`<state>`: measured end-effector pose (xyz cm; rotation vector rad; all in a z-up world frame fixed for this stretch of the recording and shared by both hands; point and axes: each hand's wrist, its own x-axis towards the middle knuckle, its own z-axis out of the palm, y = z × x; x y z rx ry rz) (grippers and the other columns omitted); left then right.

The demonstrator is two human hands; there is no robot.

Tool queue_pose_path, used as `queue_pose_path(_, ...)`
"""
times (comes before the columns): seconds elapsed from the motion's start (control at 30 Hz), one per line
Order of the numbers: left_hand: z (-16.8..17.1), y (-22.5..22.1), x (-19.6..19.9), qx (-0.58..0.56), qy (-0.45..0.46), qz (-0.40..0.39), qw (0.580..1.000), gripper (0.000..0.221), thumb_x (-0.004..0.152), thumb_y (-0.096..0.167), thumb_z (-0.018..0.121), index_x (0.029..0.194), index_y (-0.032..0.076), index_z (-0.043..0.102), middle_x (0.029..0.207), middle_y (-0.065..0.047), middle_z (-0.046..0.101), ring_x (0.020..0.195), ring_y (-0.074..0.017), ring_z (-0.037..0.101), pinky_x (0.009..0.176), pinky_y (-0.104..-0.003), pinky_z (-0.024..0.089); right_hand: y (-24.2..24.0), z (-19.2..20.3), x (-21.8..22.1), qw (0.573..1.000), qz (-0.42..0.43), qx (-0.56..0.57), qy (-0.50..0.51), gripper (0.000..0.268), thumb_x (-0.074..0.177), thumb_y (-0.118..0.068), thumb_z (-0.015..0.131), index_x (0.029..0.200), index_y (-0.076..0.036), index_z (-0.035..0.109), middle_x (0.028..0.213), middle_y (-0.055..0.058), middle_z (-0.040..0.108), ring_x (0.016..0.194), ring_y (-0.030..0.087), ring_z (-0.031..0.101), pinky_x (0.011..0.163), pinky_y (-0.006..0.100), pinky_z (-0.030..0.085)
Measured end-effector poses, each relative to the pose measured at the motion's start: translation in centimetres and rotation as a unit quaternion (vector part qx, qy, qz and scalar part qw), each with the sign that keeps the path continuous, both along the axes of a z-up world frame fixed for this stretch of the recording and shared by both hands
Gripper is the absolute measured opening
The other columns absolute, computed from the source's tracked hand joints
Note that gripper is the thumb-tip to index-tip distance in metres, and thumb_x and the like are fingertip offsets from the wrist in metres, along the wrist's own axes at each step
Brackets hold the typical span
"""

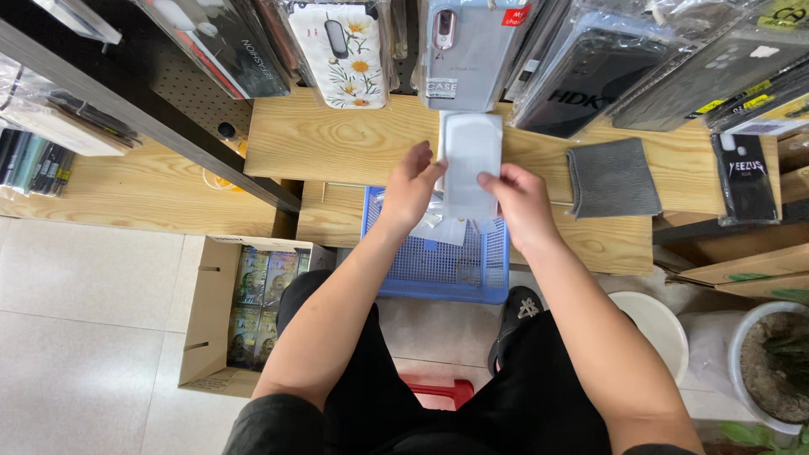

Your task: The person sits on a low stool and packs screen protectors into white paper envelopes. They retrieve protectors from a cardboard box, place them into envelopes, and arrange the sealed packages in a blue basket and on the wooden counter.

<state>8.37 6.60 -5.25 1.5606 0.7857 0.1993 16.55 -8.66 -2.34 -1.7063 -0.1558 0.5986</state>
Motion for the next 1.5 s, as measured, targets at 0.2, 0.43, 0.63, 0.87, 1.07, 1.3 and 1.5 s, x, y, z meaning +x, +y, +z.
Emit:
queue_pose_path(0.2, 5.0, -4.8, -3.9, -0.306, -0.175, 0.018, 0.936, 0.035, 0.09, 0.026, 0.069, 0.105, -0.005, 0.065, 0.083, -0.02, 0.07, 0.066, -0.0289, 0.072, 0.059, -0.046, 0.06, -3.2, 2.0, -6.1, 0.974, 0.122, 0.135, 0.131, 0.024, 0.085, -0.011, 0.073, 0.104, 0.002, 0.071, 0.084, 0.011, 0.066, 0.079, 0.018, 0.065, 0.068, 0.033, 0.06)
queue_pose_path(0.43, 8.4, -7.3, -8.4, -0.322, -0.255, -0.036, 0.911, 0.061, 0.093, 0.035, 0.058, 0.125, -0.016, 0.048, 0.114, -0.035, 0.063, 0.101, -0.0445, 0.064, 0.081, -0.059, 0.051, -6.4, 0.3, -9.9, 0.938, 0.272, 0.13, 0.174, 0.021, 0.088, -0.009, 0.066, 0.074, 0.006, 0.07, 0.062, 0.018, 0.067, 0.056, 0.022, 0.067, 0.052, 0.032, 0.059)
queue_pose_path(0.63, 7.4, -7.5, -8.9, -0.316, -0.328, -0.133, 0.88, 0.054, 0.1, 0.036, 0.048, 0.119, -0.014, 0.057, 0.108, -0.033, 0.065, 0.096, -0.0406, 0.069, 0.083, -0.058, 0.055, -6.2, 1.1, -10.0, 0.918, 0.254, 0.186, 0.242, 0.013, 0.084, -0.004, 0.067, 0.076, 0.006, 0.068, 0.061, 0.02, 0.064, 0.056, 0.025, 0.066, 0.053, 0.036, 0.059)
queue_pose_path(0.87, 7.9, -8.1, -9.6, -0.337, -0.293, -0.143, 0.883, 0.041, 0.1, 0.024, 0.051, 0.114, -0.013, 0.06, 0.1, -0.031, 0.069, 0.09, -0.0352, 0.07, 0.079, -0.053, 0.056, -6.0, 2.6, -8.8, 0.911, 0.238, 0.223, 0.252, 0.01, 0.082, -0.007, 0.067, 0.083, 0.002, 0.065, 0.066, 0.023, 0.068, 0.062, 0.03, 0.07, 0.055, 0.039, 0.06)
queue_pose_path(1.07, 5.1, -6.4, -8.3, -0.338, -0.298, -0.136, 0.882, 0.048, 0.099, 0.03, 0.052, 0.121, -0.012, 0.055, 0.103, -0.03, 0.068, 0.094, -0.0342, 0.07, 0.083, -0.049, 0.057, -7.9, -1.8, -4.3, 0.955, 0.205, 0.181, 0.115, 0.02, 0.082, -0.017, 0.07, 0.086, 0.003, 0.068, 0.071, 0.02, 0.068, 0.065, 0.027, 0.068, 0.058, 0.04, 0.059)
queue_pose_path(1.3, 5.5, -9.6, -8.3, -0.431, -0.255, -0.261, 0.825, 0.055, 0.098, 0.031, 0.049, 0.134, -0.01, 0.045, 0.102, -0.03, 0.067, 0.091, -0.0378, 0.07, 0.078, -0.051, 0.058, -7.6, 0.4, -3.9, 0.863, 0.239, 0.405, 0.186, 0.077, 0.081, -0.041, 0.071, 0.142, -0.003, 0.043, 0.067, 0.024, 0.066, 0.038, 0.02, 0.057, 0.03, 0.036, 0.055)
queue_pose_path(1.5, 3.7, -12.5, -9.5, -0.553, -0.233, -0.264, 0.755, 0.057, 0.095, 0.023, 0.053, 0.137, -0.014, 0.041, 0.111, -0.036, 0.061, 0.101, -0.044, 0.066, 0.08, -0.061, 0.054, -7.3, -0.6, -3.4, 0.863, 0.217, 0.441, 0.12, 0.068, 0.084, -0.051, 0.069, 0.126, 0.001, 0.057, 0.101, 0.029, 0.066, 0.095, 0.036, 0.07, 0.08, 0.043, 0.059)
